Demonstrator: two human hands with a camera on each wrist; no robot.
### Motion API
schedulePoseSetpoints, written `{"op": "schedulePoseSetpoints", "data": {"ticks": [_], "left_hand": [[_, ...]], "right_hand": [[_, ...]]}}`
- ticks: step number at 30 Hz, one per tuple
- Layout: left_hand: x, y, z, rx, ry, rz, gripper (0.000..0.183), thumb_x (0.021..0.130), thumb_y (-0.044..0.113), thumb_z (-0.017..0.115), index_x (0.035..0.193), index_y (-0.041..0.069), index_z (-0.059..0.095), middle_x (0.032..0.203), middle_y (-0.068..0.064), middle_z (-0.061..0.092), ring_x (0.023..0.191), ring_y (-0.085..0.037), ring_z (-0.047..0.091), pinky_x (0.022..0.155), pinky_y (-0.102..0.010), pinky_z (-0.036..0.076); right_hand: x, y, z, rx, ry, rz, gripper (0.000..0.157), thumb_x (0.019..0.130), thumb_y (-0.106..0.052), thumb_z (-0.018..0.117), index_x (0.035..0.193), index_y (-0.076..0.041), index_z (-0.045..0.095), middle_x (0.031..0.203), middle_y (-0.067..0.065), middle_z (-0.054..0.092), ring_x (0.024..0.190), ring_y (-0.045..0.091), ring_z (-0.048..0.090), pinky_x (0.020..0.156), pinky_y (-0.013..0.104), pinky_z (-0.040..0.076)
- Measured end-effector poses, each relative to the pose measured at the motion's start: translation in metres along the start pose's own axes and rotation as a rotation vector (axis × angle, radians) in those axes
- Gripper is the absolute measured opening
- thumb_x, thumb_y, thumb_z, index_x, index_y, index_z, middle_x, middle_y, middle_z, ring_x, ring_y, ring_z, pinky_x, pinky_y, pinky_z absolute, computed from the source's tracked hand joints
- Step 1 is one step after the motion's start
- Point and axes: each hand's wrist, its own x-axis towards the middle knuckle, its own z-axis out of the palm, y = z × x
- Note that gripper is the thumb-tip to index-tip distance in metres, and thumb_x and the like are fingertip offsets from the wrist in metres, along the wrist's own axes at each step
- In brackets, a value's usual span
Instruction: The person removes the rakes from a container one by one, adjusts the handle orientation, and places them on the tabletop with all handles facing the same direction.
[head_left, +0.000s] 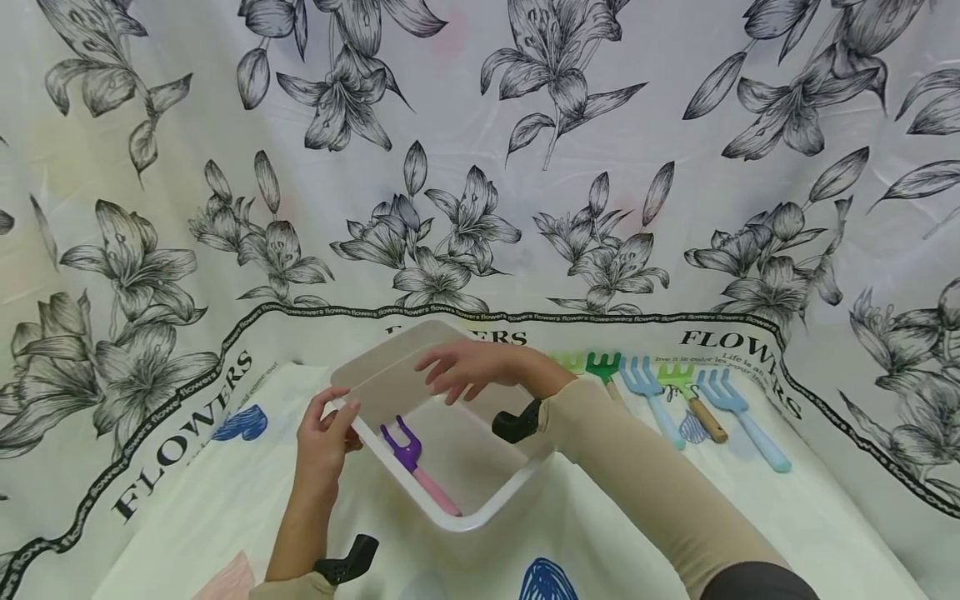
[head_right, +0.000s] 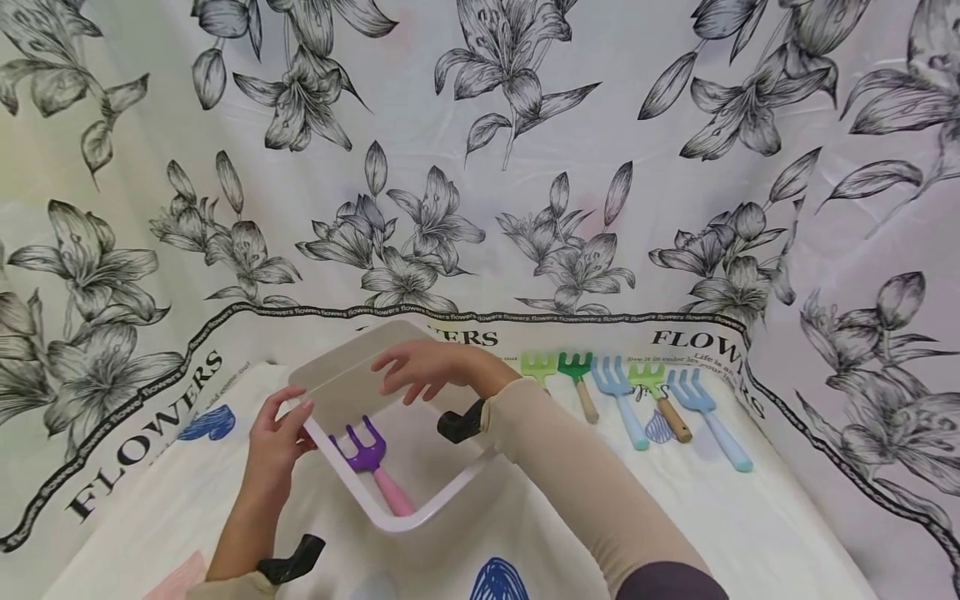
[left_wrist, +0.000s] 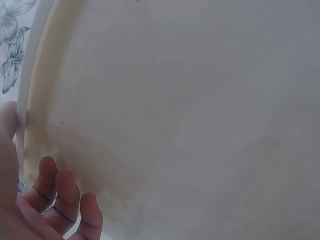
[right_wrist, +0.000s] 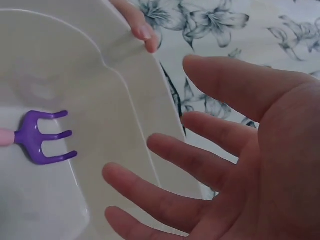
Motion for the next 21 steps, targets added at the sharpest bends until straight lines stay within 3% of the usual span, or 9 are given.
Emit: {"op": "schedulePoseSetpoints", "data": {"ticks": [10,17,21], "left_hand": [[0.002,-0.003,-0.002,-0.054,0.008,0.047,0.041,0.097,0.029,0.062,0.132,0.012,0.049,0.069,0.003,0.062,0.058,-0.012,0.056,0.060,-0.025,0.053],[-0.001,-0.002,0.001,-0.052,-0.001,0.022,0.042,0.096,0.036,0.061,0.131,0.017,0.049,0.081,-0.001,0.067,0.065,-0.014,0.059,0.066,-0.026,0.053],[-0.001,-0.001,0.001,-0.051,0.003,0.019,0.043,0.096,0.035,0.062,0.132,0.016,0.049,0.080,0.001,0.065,0.067,-0.014,0.058,0.067,-0.027,0.053]], "right_hand": [[0.038,0.004,0.019,0.047,0.006,0.069,0.052,0.093,-0.033,0.066,0.139,-0.017,0.051,0.122,-0.001,0.060,0.102,0.030,0.066,0.089,0.050,0.049],[0.051,0.017,0.037,0.012,-0.047,0.125,0.052,0.093,-0.038,0.064,0.139,-0.017,0.051,0.118,-0.001,0.061,0.094,0.026,0.067,0.088,0.052,0.049],[0.054,0.022,0.045,0.018,-0.133,0.147,0.056,0.092,-0.038,0.065,0.141,-0.014,0.049,0.120,0.002,0.060,0.100,0.034,0.065,0.093,0.057,0.045]]}}
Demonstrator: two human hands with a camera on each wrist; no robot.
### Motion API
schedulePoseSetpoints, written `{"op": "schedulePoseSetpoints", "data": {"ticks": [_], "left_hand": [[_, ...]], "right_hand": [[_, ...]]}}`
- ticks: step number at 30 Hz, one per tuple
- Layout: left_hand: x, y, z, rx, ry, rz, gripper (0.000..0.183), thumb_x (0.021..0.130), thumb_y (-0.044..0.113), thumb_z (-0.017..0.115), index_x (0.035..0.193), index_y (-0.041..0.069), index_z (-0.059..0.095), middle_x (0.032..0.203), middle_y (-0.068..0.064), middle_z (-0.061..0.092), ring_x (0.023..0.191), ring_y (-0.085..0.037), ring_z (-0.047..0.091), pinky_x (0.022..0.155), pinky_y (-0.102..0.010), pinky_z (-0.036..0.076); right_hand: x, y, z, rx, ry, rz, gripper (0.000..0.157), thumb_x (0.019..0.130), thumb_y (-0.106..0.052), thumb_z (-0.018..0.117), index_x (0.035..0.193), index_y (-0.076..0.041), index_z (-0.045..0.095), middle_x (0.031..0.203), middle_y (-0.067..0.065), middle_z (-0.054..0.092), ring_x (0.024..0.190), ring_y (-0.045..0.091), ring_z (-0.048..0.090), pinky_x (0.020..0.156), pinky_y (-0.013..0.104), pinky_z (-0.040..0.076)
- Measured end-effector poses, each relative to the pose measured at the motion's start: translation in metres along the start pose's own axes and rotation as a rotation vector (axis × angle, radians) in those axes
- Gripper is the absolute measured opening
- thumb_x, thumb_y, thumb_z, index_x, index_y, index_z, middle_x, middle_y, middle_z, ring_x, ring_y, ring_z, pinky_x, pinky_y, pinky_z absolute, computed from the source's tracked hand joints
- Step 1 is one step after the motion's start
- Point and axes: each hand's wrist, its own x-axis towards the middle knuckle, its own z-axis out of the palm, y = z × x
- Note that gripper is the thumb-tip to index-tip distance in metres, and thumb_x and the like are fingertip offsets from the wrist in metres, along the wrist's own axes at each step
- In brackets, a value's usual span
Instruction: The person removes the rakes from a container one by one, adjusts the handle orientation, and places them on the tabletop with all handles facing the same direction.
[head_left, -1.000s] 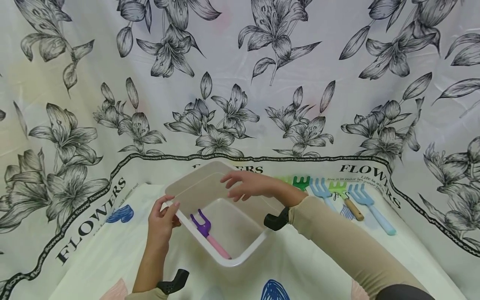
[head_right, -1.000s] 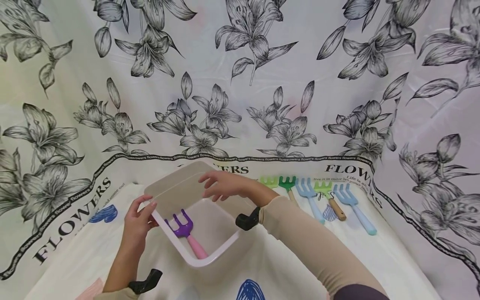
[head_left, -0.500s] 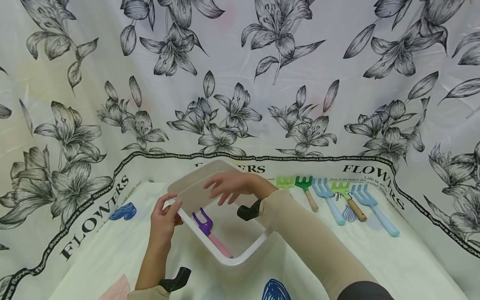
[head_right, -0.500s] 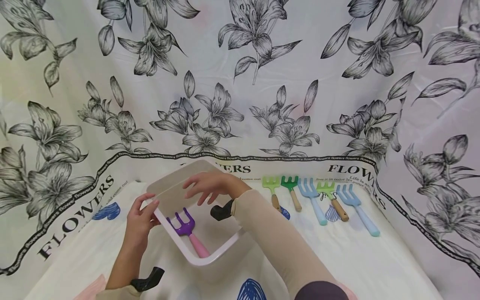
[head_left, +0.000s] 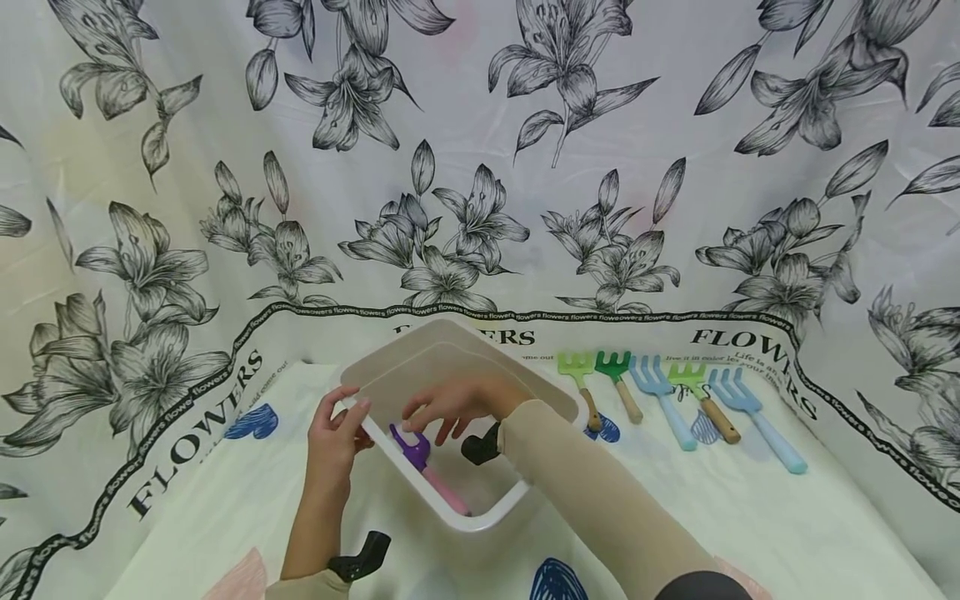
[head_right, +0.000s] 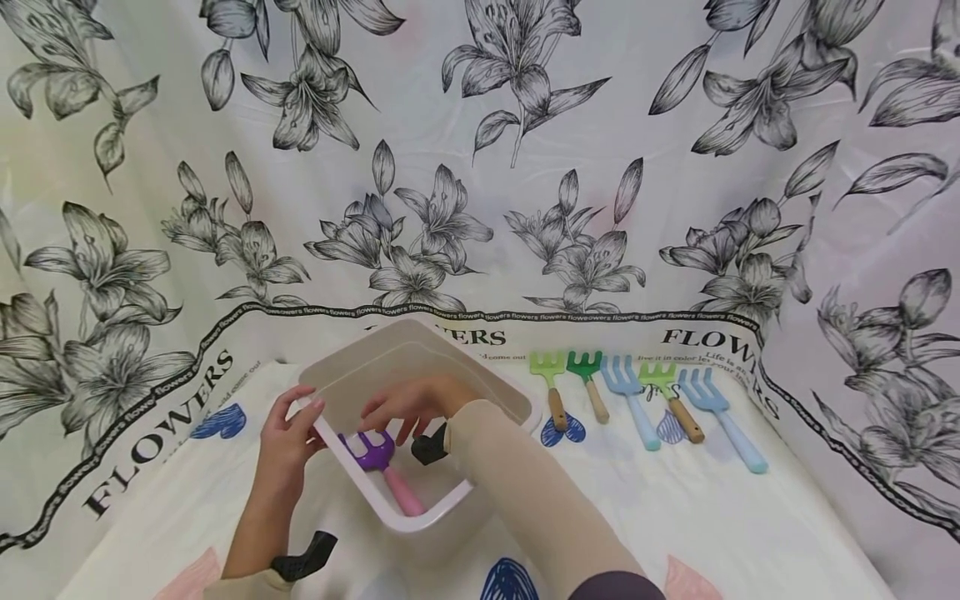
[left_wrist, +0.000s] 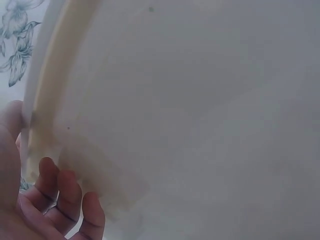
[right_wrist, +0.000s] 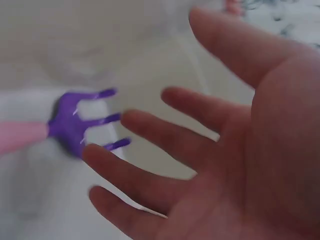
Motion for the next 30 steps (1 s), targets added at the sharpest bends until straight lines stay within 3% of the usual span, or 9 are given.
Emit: {"op": "schedulePoseSetpoints", "data": {"ticks": [4,11,19,25,30], "left_hand": [[0.000,0.002,-0.001,0.005,-0.006,0.001,0.044,0.096,0.034,0.062,0.133,0.015,0.049,0.080,0.004,0.064,0.067,-0.013,0.057,0.068,-0.026,0.054],[0.001,0.004,-0.001,0.029,-0.006,0.000,0.042,0.096,0.034,0.062,0.132,0.018,0.050,0.080,0.003,0.064,0.066,-0.014,0.056,0.068,-0.026,0.054],[0.001,0.007,0.000,0.021,-0.005,-0.007,0.041,0.096,0.033,0.062,0.132,0.017,0.050,0.078,0.004,0.063,0.065,-0.014,0.056,0.066,-0.026,0.053],[0.000,0.006,-0.002,0.038,0.006,-0.025,0.043,0.096,0.035,0.062,0.133,0.018,0.049,0.079,0.005,0.063,0.066,-0.014,0.056,0.068,-0.026,0.053],[0.000,0.002,-0.002,0.033,-0.002,-0.037,0.043,0.096,0.037,0.062,0.133,0.020,0.049,0.079,0.005,0.063,0.067,-0.014,0.056,0.069,-0.026,0.053]], "right_hand": [[0.002,0.003,0.004,-0.001,-0.110,0.054,0.056,0.091,-0.036,0.065,0.141,-0.015,0.048,0.124,0.006,0.058,0.109,0.040,0.061,0.096,0.058,0.042],[0.004,0.005,0.009,-0.090,-0.226,0.185,0.039,0.087,-0.032,0.069,0.125,-0.026,0.060,0.119,-0.005,0.059,0.108,0.029,0.059,0.103,0.066,0.027],[0.007,0.004,0.016,-0.122,-0.258,0.252,0.039,0.087,-0.030,0.069,0.125,-0.027,0.061,0.119,-0.004,0.055,0.108,0.028,0.059,0.105,0.068,0.018],[0.013,0.002,0.025,-0.186,-0.266,0.317,0.042,0.085,-0.029,0.070,0.126,-0.029,0.061,0.117,-0.004,0.056,0.107,0.027,0.059,0.104,0.066,0.026],[0.014,0.005,0.031,-0.184,-0.314,0.387,0.038,0.090,-0.023,0.066,0.127,-0.027,0.060,0.120,-0.004,0.053,0.116,0.028,0.051,0.106,0.061,0.026]]}}
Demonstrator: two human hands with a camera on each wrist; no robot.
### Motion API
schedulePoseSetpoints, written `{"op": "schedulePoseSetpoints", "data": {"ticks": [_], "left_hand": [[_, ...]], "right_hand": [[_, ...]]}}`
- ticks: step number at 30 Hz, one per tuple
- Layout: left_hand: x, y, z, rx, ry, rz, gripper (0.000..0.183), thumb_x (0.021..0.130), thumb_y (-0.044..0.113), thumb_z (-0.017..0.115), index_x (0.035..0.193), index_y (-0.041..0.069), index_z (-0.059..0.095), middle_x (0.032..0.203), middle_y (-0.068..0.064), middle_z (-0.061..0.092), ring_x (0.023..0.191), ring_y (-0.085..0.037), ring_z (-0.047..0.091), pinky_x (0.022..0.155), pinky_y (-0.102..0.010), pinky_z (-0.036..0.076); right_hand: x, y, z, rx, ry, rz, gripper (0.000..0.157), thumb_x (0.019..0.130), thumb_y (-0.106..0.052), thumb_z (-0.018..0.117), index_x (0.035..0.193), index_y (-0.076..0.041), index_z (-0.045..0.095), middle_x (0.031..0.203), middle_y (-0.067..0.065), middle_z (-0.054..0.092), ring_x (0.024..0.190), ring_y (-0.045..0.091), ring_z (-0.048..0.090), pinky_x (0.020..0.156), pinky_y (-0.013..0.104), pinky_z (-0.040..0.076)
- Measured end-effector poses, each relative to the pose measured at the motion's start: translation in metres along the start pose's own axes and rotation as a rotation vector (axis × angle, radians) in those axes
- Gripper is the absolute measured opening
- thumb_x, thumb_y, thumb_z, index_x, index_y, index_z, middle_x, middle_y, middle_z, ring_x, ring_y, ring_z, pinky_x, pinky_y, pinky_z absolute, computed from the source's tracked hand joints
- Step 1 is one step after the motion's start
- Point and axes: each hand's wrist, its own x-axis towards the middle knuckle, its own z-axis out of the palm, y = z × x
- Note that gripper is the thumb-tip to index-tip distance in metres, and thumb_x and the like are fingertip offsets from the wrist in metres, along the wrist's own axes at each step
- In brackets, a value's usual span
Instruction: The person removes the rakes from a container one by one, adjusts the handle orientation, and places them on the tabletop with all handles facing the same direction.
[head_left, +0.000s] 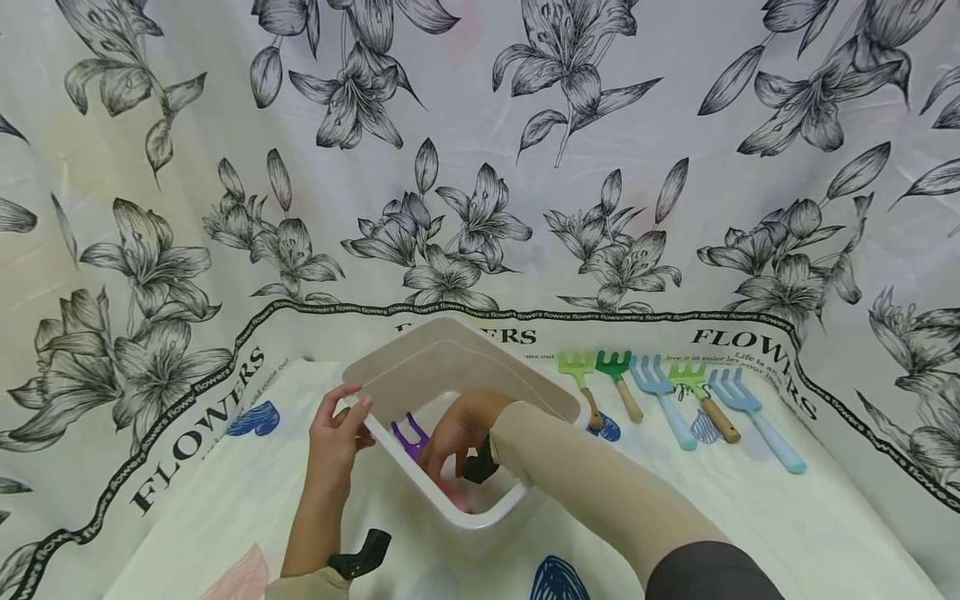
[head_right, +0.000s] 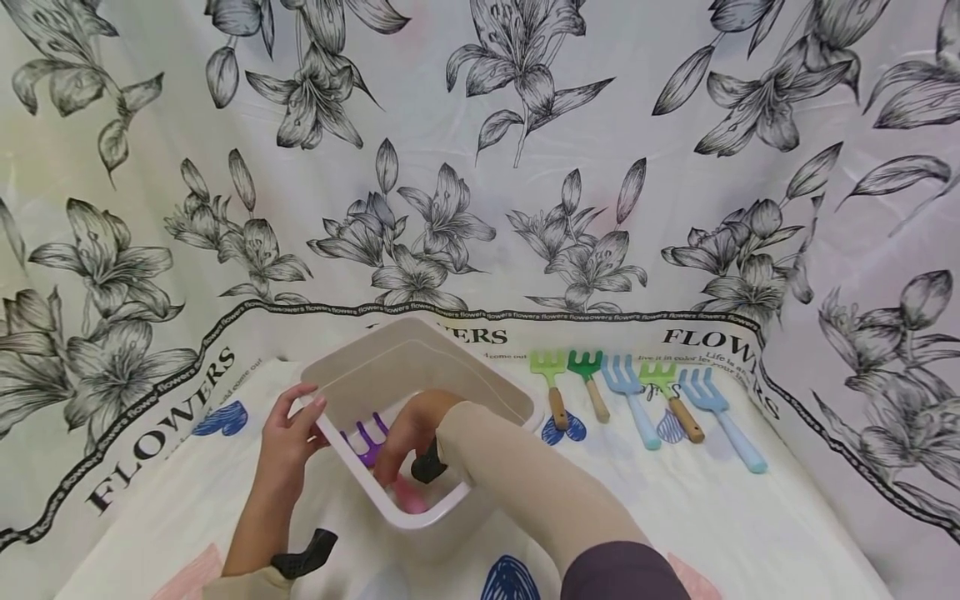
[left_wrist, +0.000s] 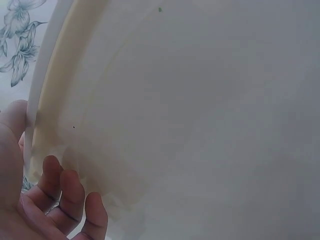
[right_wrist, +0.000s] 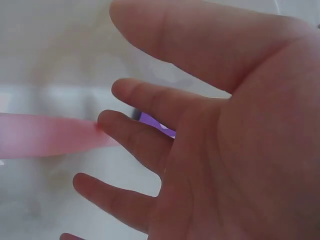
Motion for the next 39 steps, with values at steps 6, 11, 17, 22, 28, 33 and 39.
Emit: {"op": "schedulePoseSetpoints", "data": {"ticks": [6,11,17,22,28,33,39], "left_hand": [[0.001,-0.003,-0.001,0.001,-0.004,-0.008,0.047,0.094,0.041,0.063,0.135,0.023,0.048,0.088,0.005,0.067,0.072,-0.018,0.059,0.075,-0.028,0.054],[0.001,-0.002,-0.002,-0.014,-0.016,0.004,0.046,0.095,0.039,0.062,0.135,0.021,0.046,0.088,0.007,0.068,0.072,-0.016,0.059,0.073,-0.027,0.053],[0.001,-0.001,-0.002,0.006,-0.016,0.008,0.048,0.094,0.043,0.062,0.135,0.023,0.047,0.094,0.003,0.068,0.074,-0.020,0.060,0.077,-0.030,0.054],[0.000,-0.002,-0.002,0.009,-0.017,0.024,0.047,0.094,0.042,0.062,0.133,0.022,0.048,0.092,0.003,0.067,0.074,-0.022,0.059,0.074,-0.029,0.054],[0.000,-0.004,-0.001,-0.001,-0.020,0.026,0.048,0.094,0.042,0.063,0.134,0.021,0.048,0.086,0.006,0.066,0.070,-0.019,0.057,0.072,-0.027,0.054],[0.001,-0.004,-0.001,-0.004,-0.018,0.024,0.048,0.094,0.040,0.063,0.134,0.019,0.048,0.084,0.006,0.066,0.068,-0.016,0.058,0.071,-0.027,0.054],[0.002,-0.002,-0.001,-0.034,-0.005,0.024,0.040,0.097,0.032,0.061,0.132,0.018,0.049,0.076,0.004,0.063,0.064,-0.013,0.056,0.066,-0.025,0.053]], "right_hand": [[0.001,0.002,0.003,0.103,0.017,0.011,0.033,0.089,-0.014,0.066,0.122,-0.018,0.064,0.124,0.002,0.053,0.121,0.033,0.045,0.102,0.055,0.036],[-0.001,0.004,0.002,0.211,-0.025,0.030,0.017,0.088,-0.008,0.064,0.105,-0.003,0.065,0.114,0.009,0.055,0.108,0.034,0.049,0.093,0.048,0.044],[0.000,0.007,0.003,0.209,-0.017,0.024,0.015,0.087,-0.008,0.065,0.102,-0.004,0.066,0.110,0.010,0.058,0.104,0.033,0.054,0.091,0.046,0.047],[-0.001,0.009,0.006,0.274,-0.001,-0.006,0.022,0.086,-0.003,0.065,0.108,-0.006,0.067,0.109,0.014,0.061,0.100,0.035,0.057,0.094,0.049,0.046],[-0.004,0.007,-0.002,0.187,0.041,-0.135,0.017,0.092,-0.013,0.061,0.108,-0.008,0.063,0.099,0.017,0.062,0.085,0.032,0.061,0.079,0.043,0.054],[-0.008,0.002,-0.010,0.097,0.172,-0.222,0.016,0.093,-0.020,0.063,0.107,-0.011,0.063,0.095,0.012,0.061,0.075,0.027,0.063,0.064,0.035,0.054],[-0.021,-0.004,-0.014,0.109,0.294,-0.275,0.022,0.090,-0.019,0.068,0.109,-0.009,0.061,0.093,0.012,0.061,0.074,0.028,0.065,0.071,0.039,0.056]]}}
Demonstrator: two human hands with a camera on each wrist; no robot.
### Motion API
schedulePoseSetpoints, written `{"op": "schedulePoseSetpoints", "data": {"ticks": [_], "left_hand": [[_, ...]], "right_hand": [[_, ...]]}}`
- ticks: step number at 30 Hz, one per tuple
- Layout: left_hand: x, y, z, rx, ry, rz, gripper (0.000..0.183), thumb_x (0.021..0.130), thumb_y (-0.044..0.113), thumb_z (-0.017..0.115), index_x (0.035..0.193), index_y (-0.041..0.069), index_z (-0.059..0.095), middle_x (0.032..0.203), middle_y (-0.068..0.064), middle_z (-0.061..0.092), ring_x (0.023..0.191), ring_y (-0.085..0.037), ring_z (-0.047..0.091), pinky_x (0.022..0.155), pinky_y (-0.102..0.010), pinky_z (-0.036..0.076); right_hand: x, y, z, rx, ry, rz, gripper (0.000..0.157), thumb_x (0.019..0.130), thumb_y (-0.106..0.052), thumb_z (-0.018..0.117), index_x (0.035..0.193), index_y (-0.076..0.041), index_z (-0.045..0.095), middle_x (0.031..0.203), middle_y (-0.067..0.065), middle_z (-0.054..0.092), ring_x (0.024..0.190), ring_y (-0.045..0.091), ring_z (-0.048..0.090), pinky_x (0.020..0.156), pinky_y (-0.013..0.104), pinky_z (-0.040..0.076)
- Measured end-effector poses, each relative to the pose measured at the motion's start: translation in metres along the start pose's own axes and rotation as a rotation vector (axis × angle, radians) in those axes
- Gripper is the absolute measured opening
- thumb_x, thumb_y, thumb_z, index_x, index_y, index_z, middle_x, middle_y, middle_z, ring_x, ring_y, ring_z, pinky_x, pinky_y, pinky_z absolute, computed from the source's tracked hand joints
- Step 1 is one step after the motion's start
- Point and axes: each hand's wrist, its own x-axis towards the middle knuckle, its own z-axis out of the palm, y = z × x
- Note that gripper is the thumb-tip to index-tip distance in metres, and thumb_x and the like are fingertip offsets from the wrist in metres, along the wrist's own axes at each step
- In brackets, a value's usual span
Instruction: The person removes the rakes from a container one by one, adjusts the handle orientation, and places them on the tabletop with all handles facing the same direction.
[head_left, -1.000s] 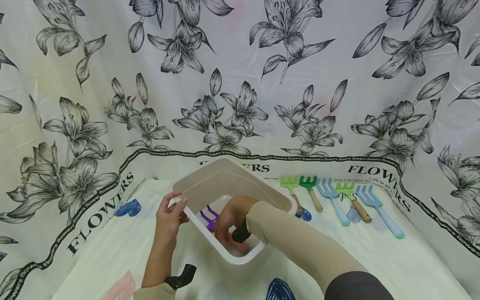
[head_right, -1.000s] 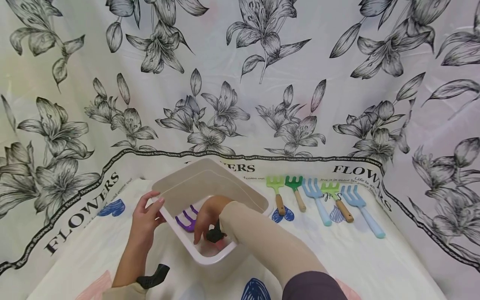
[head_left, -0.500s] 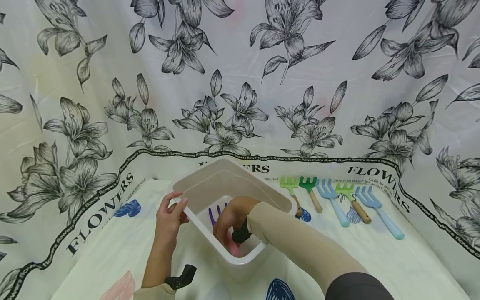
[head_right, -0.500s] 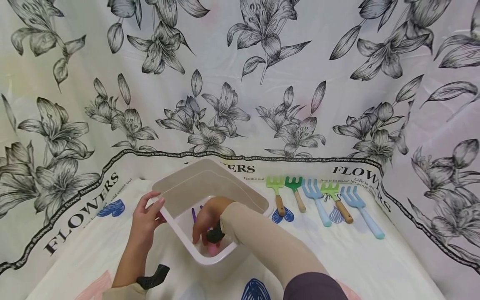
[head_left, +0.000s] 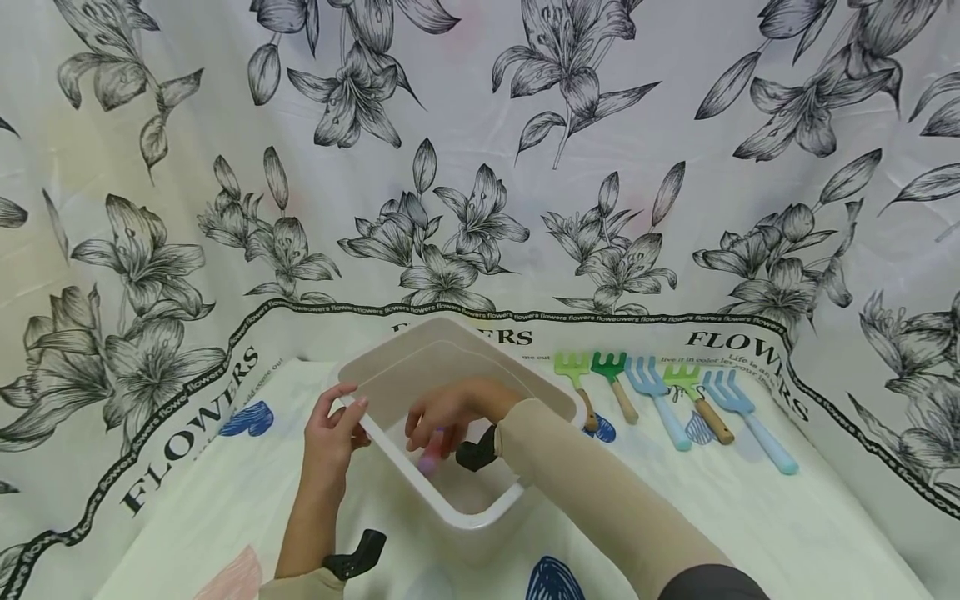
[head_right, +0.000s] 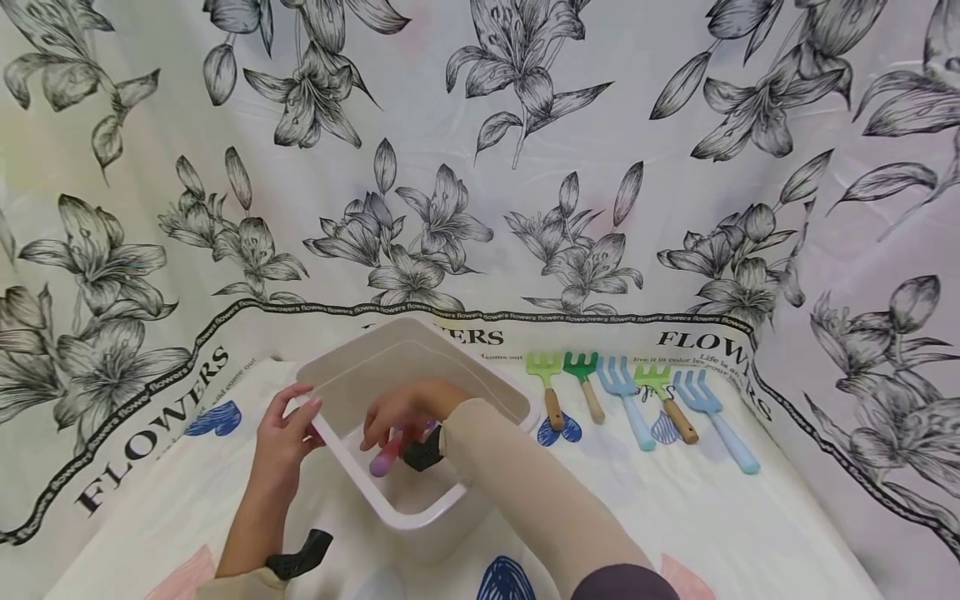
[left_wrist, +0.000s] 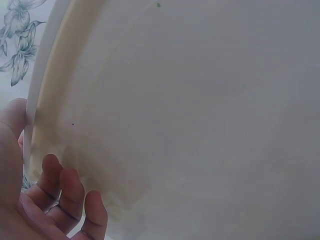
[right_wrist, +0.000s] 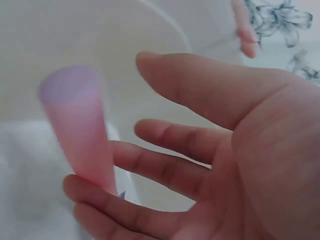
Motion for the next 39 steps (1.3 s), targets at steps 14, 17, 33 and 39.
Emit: {"op": "schedulePoseSetpoints", "data": {"ticks": [14,17,33,39], "left_hand": [[0.000,0.000,-0.003,-0.024,-0.012,-0.025,0.043,0.096,0.032,0.063,0.133,0.015,0.048,0.075,0.005,0.062,0.062,-0.012,0.055,0.064,-0.024,0.053],[0.001,0.000,-0.002,-0.032,-0.010,-0.019,0.042,0.096,0.030,0.063,0.133,0.016,0.049,0.075,0.005,0.062,0.062,-0.012,0.055,0.064,-0.024,0.053],[0.002,0.001,0.001,-0.048,-0.007,0.000,0.041,0.096,0.027,0.063,0.132,0.013,0.049,0.073,0.006,0.062,0.060,-0.011,0.055,0.061,-0.024,0.052],[0.000,0.001,0.000,-0.053,0.003,0.006,0.041,0.096,0.025,0.063,0.131,0.011,0.049,0.072,0.005,0.062,0.059,-0.011,0.055,0.060,-0.024,0.052]], "right_hand": [[-0.031,0.006,-0.026,0.065,0.222,-0.109,0.026,0.084,-0.010,0.075,0.105,-0.006,0.061,0.085,0.005,0.063,0.068,0.022,0.061,0.063,0.033,0.053],[-0.036,0.013,-0.032,0.130,0.273,-0.132,0.025,0.086,-0.007,0.071,0.109,-0.005,0.062,0.089,0.009,0.064,0.067,0.022,0.062,0.068,0.037,0.056],[-0.060,0.040,-0.049,0.397,0.456,-0.267,0.027,0.092,-0.002,0.063,0.119,0.002,0.060,0.102,0.017,0.067,0.089,0.034,0.068,0.080,0.042,0.055],[-0.080,0.053,-0.057,0.487,0.481,-0.362,0.036,0.094,-0.004,0.061,0.129,0.000,0.053,0.112,0.018,0.067,0.093,0.040,0.067,0.083,0.046,0.054]]}}
